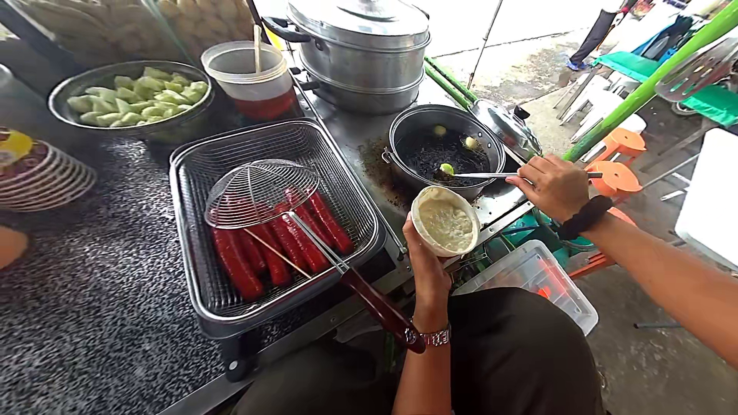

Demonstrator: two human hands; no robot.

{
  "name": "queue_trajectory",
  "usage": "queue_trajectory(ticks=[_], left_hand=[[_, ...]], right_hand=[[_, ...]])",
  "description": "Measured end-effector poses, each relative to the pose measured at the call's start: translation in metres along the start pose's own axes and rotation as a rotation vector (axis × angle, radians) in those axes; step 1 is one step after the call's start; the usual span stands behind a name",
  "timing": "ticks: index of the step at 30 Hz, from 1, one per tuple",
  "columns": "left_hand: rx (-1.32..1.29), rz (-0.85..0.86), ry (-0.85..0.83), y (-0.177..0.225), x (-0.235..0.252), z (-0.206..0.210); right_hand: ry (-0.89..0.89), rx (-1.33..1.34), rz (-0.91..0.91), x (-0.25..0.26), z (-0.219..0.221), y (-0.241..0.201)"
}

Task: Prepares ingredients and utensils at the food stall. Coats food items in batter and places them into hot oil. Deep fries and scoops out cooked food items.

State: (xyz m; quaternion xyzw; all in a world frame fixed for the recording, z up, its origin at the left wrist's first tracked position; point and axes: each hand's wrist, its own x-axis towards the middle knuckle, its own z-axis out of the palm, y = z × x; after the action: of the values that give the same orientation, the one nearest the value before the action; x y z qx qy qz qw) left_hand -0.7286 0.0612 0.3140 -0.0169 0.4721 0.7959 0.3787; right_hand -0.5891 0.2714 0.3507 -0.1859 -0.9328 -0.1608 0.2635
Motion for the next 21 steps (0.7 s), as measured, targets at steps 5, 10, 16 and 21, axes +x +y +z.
queue_trajectory(ticks=[5,10,16,21], left_hand=[[-0.004,-0.002,-0.01,0.0,-0.001,0.0],[-0.014,-0.002,-0.011,0.001,-0.002,0.0],[-0.046,0.028,-0.016,0.004,-0.002,0.0],[-0.102,0.034,-0.033,0.004,0.0,0.001]], right_hand=[[0.061,-0.098,-0.117,-0.002,0.002,0.001],[0.083,-0.131,-0.156,-0.002,0.004,0.001],[0.016,-0.072,-0.05,0.013,-0.006,0.005],[-0.476,-0.104,0.336,0.073,-0.033,0.006]])
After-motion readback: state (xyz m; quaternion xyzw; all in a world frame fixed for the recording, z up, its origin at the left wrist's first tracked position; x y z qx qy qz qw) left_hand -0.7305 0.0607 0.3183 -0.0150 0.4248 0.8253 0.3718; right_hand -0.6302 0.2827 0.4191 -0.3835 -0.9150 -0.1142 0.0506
